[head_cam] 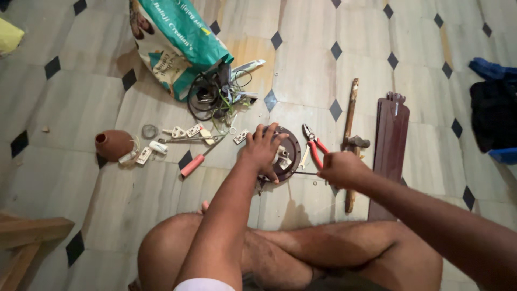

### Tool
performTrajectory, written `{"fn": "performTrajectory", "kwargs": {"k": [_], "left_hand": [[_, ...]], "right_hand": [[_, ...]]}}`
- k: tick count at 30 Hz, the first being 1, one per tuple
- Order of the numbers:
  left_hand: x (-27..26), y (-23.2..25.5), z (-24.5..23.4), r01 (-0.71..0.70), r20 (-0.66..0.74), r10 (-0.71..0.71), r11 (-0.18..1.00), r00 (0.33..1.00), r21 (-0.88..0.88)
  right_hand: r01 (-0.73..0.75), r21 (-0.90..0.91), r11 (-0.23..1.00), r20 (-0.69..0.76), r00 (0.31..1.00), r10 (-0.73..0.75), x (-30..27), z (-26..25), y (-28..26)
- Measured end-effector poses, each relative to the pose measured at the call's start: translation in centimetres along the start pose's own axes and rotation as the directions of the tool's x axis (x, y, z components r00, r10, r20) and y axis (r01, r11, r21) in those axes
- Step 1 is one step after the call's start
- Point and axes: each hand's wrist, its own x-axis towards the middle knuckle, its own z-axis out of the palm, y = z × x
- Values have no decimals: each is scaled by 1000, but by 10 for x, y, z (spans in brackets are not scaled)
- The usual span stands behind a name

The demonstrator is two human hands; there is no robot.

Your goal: The person sits on the floor and works on the motor housing of an electric fan. They use a screwdriver and pliers to loosen and tighten screws on the fan's central hub, occasionally adjusting the position of the housing.

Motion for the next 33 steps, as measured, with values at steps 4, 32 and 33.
{"fn": "performTrajectory", "kwargs": {"k": [4, 32, 33], "left_hand": [[2, 3, -3, -23, 2, 23, 1000, 1000, 19], [7, 5, 3, -9, -6, 9, 1000, 1000, 25], [7, 6, 4, -12, -14, 13, 1000, 1000, 25]], "right_hand": [[-34, -95, 995, 150, 988, 48, 10, -6, -15], [172, -401, 900, 14, 983, -182, -45, 4, -22], [131, -332, 934, -7, 990, -141, -44, 2, -24]]}}
